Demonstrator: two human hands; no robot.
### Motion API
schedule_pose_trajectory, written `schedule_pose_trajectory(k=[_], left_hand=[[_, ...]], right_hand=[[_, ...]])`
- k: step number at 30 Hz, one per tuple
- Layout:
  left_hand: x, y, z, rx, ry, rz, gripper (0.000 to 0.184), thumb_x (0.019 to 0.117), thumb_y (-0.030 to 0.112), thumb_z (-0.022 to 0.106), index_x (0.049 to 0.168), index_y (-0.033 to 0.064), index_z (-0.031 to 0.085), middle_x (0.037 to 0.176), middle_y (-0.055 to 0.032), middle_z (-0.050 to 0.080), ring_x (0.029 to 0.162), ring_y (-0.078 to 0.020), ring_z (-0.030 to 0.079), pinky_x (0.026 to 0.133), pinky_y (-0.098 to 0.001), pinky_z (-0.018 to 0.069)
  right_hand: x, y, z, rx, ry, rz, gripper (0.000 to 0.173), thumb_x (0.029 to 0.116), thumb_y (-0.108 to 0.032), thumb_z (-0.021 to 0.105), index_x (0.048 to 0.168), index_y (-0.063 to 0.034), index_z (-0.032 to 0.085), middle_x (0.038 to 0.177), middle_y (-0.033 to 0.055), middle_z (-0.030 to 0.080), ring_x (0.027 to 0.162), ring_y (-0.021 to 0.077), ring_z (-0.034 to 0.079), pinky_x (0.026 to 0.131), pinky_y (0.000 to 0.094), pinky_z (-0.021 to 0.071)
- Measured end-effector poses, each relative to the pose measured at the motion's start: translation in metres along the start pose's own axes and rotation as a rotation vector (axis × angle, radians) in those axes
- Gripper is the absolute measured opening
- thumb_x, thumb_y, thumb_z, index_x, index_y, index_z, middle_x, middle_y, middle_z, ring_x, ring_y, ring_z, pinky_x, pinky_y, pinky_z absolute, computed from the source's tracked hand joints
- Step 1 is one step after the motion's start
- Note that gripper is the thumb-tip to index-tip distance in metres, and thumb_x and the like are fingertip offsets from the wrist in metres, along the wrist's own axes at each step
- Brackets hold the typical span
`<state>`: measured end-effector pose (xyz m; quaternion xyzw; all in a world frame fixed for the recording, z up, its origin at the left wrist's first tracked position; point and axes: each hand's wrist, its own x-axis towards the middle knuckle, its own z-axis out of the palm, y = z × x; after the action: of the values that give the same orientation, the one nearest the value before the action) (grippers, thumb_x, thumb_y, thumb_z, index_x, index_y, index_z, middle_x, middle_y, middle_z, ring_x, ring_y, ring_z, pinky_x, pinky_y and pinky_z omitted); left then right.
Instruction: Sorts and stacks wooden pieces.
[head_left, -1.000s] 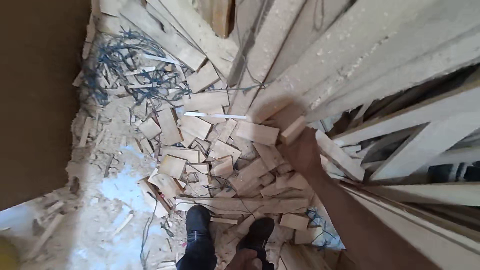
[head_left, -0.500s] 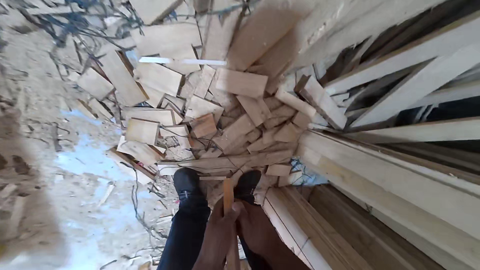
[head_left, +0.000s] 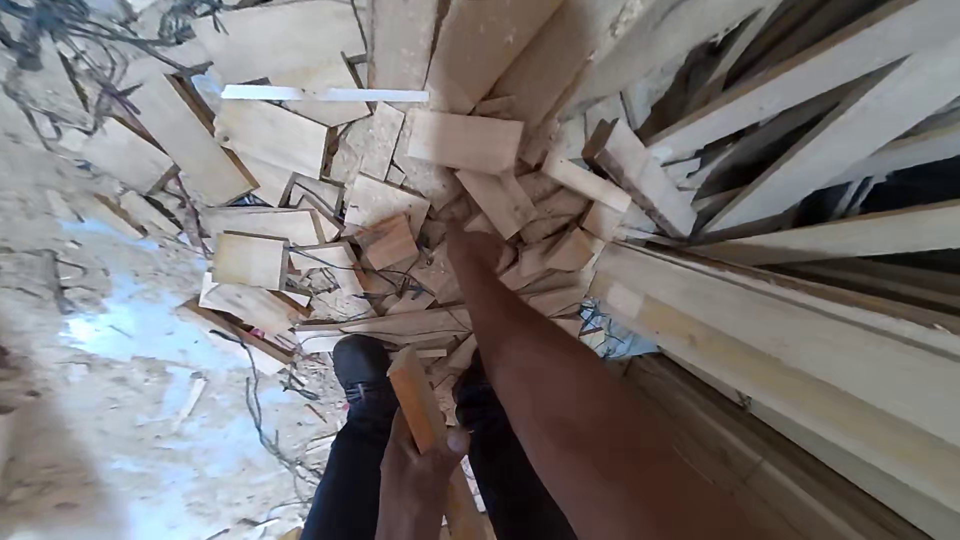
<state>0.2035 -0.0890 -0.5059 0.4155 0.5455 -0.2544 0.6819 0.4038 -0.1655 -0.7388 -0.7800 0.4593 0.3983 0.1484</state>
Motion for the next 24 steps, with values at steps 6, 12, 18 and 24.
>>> schedule_pose_trajectory(k=[6, 12, 18, 24], left_hand=[[0.008, -0.005, -0.013, -0.091, -0.04, 0.067, 0.101, 0.0812, 0.084, 0.057, 0.135, -0.0009, 0.053, 0.105, -0.0134, 0.068, 0.079, -0.0205, 0.067, 0.069, -0.0336, 0.0599], [0.013, 0.0, -0.016, -0.22, -0.09, 0.036, 0.086, 0.0804, 0.071, 0.072, 0.131, 0.0035, 0.056, 0.103, -0.0167, 0.067, 0.081, -0.0247, 0.069, 0.073, -0.0388, 0.062], [0.009, 0.003, -0.009, -0.181, -0.123, -0.006, 0.071, 0.0835, 0.06, 0.073, 0.13, 0.0086, 0.058, 0.106, -0.0138, 0.068, 0.081, -0.0216, 0.07, 0.072, -0.0358, 0.0617], [0.005, 0.0, -0.007, -0.144, -0.207, 0.045, 0.072, 0.081, 0.047, 0.08, 0.138, 0.0106, 0.056, 0.125, -0.0133, 0.067, 0.114, -0.0273, 0.067, 0.095, -0.0456, 0.0583]], right_hand=[[-0.002, 0.025, -0.014, 0.046, -0.036, -0.081, 0.076, 0.0847, -0.061, 0.073, 0.122, 0.0036, 0.064, 0.125, 0.0263, 0.063, 0.118, 0.0407, 0.061, 0.095, 0.0616, 0.0512], [-0.038, 0.137, -0.115, 0.579, -0.806, -0.29, 0.049, 0.0959, -0.04, 0.061, 0.132, -0.0066, 0.055, 0.107, 0.0112, 0.07, 0.089, 0.0207, 0.07, 0.077, 0.039, 0.0607], [-0.075, 0.203, -0.167, 0.873, -1.33, -0.18, 0.07, 0.0888, -0.06, 0.068, 0.141, -0.0157, 0.056, 0.136, 0.0144, 0.062, 0.112, 0.027, 0.067, 0.092, 0.0448, 0.0579], [-0.14, 0.197, -0.15, 0.564, -0.986, -0.415, 0.077, 0.0785, -0.037, 0.082, 0.147, -0.0214, 0.051, 0.124, 0.0067, 0.067, 0.102, 0.0189, 0.068, 0.083, 0.0388, 0.0599]])
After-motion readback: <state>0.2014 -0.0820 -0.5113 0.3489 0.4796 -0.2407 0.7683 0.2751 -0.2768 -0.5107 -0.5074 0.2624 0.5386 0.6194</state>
